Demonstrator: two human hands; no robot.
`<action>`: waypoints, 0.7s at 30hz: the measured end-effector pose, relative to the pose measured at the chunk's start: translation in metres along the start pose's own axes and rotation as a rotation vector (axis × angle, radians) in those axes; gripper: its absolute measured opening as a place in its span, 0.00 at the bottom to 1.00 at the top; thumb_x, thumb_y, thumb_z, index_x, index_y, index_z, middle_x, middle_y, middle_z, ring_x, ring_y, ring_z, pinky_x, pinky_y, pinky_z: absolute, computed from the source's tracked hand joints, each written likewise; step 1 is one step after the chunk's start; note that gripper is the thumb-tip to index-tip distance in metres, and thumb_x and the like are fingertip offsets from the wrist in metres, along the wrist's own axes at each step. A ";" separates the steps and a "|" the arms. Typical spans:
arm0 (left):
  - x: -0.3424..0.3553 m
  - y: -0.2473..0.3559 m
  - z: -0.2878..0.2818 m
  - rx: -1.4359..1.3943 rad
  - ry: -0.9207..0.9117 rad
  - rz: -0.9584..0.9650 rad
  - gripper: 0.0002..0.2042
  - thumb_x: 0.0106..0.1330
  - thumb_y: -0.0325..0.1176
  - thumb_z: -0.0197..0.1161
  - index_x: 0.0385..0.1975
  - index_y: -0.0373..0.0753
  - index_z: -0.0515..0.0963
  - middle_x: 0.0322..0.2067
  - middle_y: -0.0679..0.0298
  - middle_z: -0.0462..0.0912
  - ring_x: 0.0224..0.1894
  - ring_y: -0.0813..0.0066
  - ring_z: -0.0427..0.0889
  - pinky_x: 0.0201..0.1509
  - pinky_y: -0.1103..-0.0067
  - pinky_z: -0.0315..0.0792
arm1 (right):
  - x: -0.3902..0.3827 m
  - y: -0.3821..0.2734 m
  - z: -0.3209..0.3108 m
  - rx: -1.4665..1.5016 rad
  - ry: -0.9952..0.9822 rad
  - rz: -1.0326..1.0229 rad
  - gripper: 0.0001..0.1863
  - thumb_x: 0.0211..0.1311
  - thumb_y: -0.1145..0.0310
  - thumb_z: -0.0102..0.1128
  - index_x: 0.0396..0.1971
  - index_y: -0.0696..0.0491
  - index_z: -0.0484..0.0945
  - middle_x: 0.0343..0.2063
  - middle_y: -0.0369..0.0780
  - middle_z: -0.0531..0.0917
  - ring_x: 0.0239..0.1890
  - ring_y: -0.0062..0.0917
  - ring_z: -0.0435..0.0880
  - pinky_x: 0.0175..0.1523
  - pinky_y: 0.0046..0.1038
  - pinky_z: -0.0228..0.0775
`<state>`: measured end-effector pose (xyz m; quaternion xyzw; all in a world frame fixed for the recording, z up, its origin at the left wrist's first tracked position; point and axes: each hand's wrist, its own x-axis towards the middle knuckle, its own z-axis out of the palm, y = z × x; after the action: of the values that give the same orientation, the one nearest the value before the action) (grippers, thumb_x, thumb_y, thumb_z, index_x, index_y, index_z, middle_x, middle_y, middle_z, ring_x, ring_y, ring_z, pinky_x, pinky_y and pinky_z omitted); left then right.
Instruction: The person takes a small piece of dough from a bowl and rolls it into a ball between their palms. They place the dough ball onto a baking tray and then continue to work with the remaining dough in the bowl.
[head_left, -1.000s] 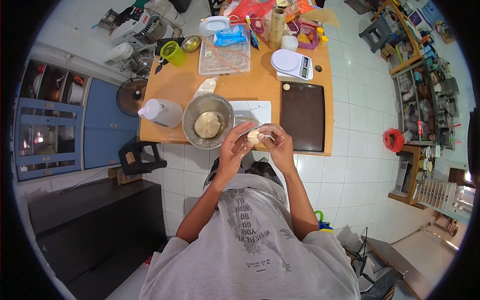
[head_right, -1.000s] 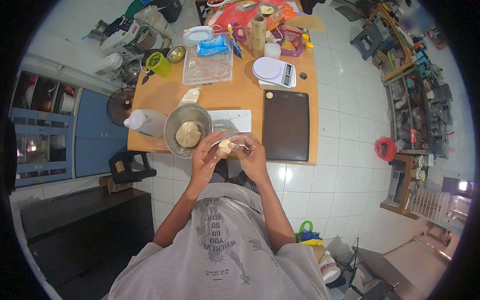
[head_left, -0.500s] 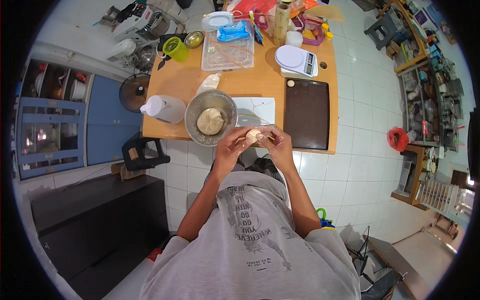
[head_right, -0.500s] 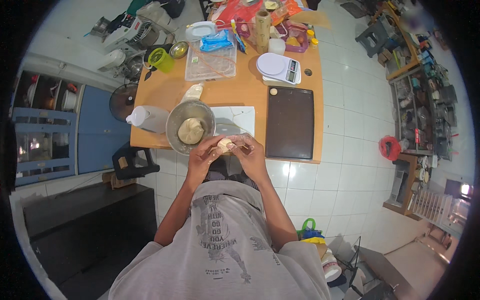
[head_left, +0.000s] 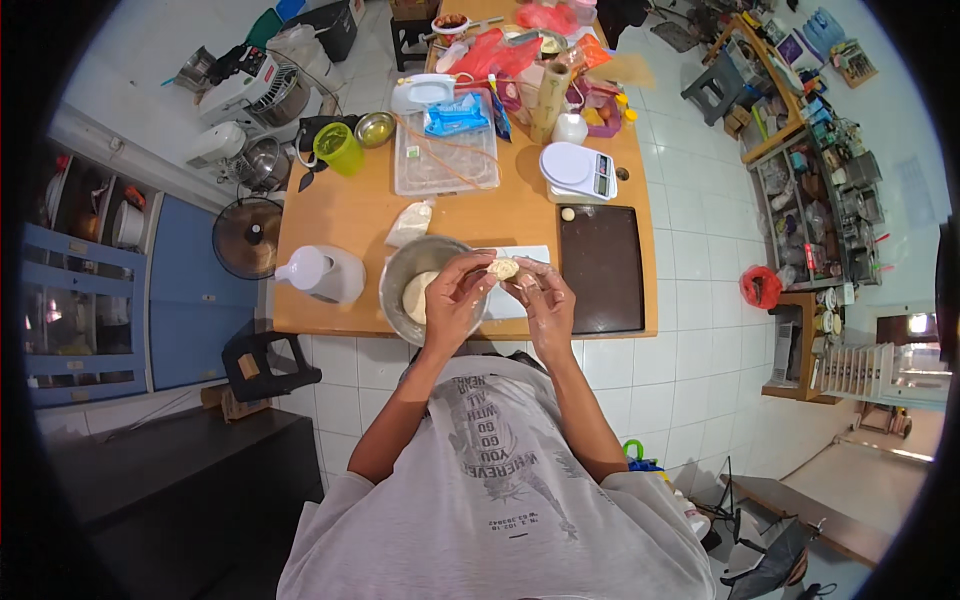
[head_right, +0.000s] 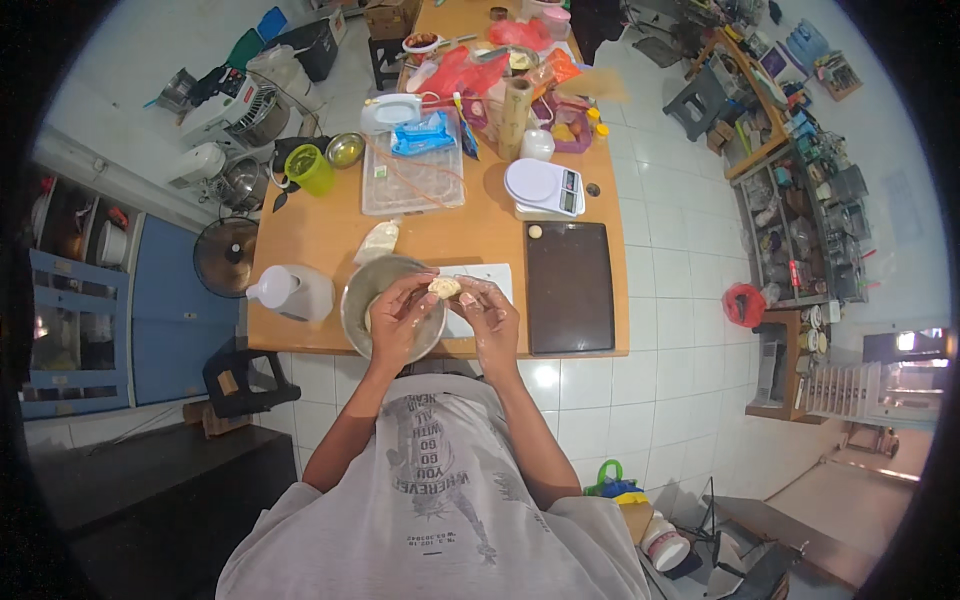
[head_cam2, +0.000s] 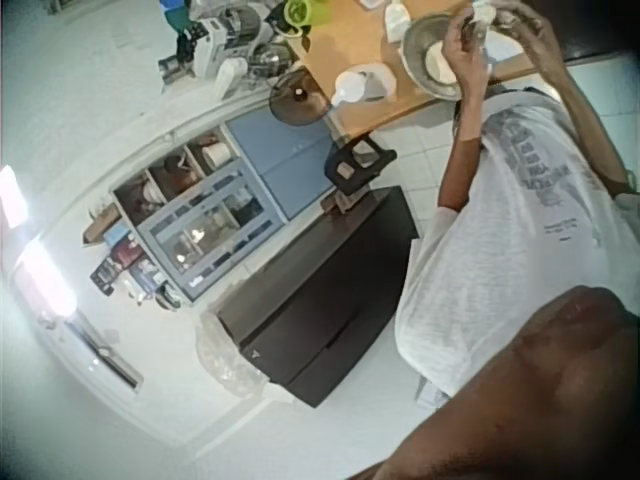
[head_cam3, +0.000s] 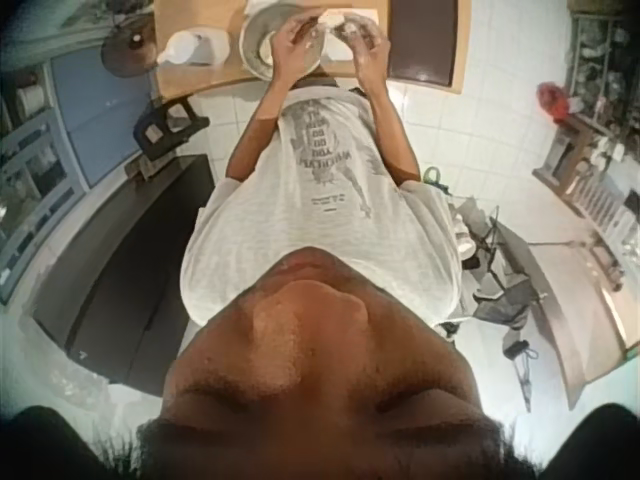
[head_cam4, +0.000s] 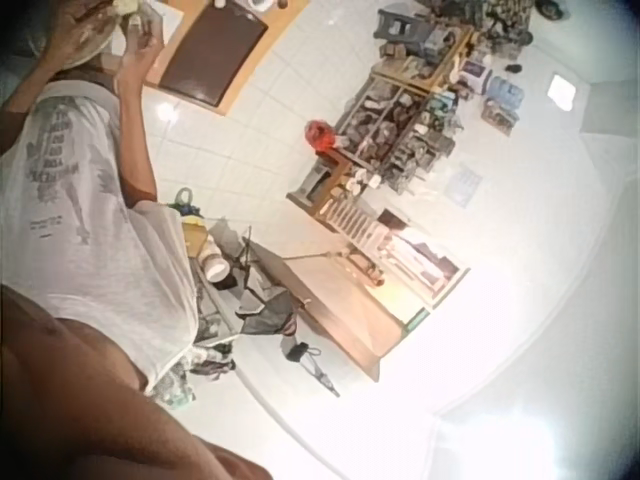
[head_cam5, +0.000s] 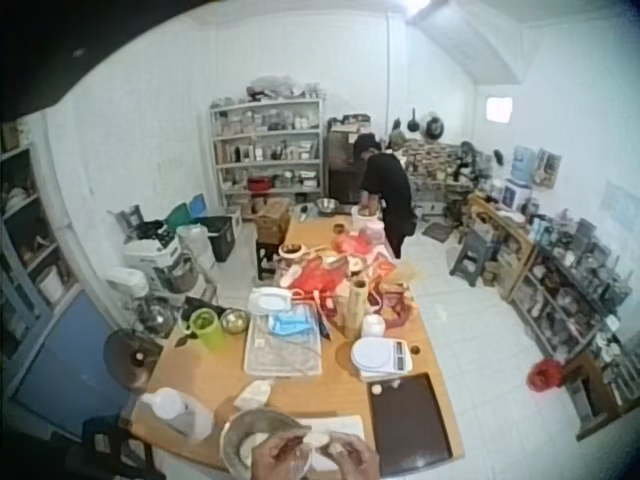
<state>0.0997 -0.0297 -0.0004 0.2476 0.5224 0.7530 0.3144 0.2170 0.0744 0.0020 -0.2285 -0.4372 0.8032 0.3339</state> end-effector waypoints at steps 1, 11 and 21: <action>0.004 0.001 -0.010 0.034 -0.027 0.061 0.17 0.69 0.17 0.67 0.57 0.32 0.78 0.55 0.58 0.84 0.61 0.71 0.81 0.66 0.75 0.76 | 0.004 0.007 0.005 -0.022 -0.026 -0.031 0.13 0.74 0.75 0.63 0.53 0.61 0.78 0.47 0.42 0.86 0.52 0.24 0.86 0.61 0.32 0.82; 0.019 0.030 -0.089 -0.220 0.042 -0.211 0.15 0.73 0.24 0.66 0.58 0.35 0.80 0.51 0.62 0.84 0.53 0.78 0.83 0.59 0.80 0.77 | 0.011 0.052 0.086 -0.249 0.114 -0.056 0.08 0.69 0.78 0.69 0.46 0.59 0.83 0.41 0.37 0.87 0.45 0.19 0.84 0.55 0.23 0.76; 0.008 0.025 -0.150 -0.506 0.058 -0.294 0.10 0.77 0.25 0.61 0.54 0.33 0.80 0.55 0.62 0.81 0.58 0.79 0.78 0.65 0.80 0.74 | 0.004 0.092 0.147 -0.281 0.261 -0.042 0.12 0.67 0.76 0.71 0.49 0.61 0.84 0.47 0.39 0.85 0.53 0.23 0.83 0.61 0.27 0.75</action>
<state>-0.0160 -0.1252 -0.0262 0.0614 0.3572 0.8124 0.4569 0.0867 -0.0397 -0.0019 -0.3658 -0.5030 0.6906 0.3691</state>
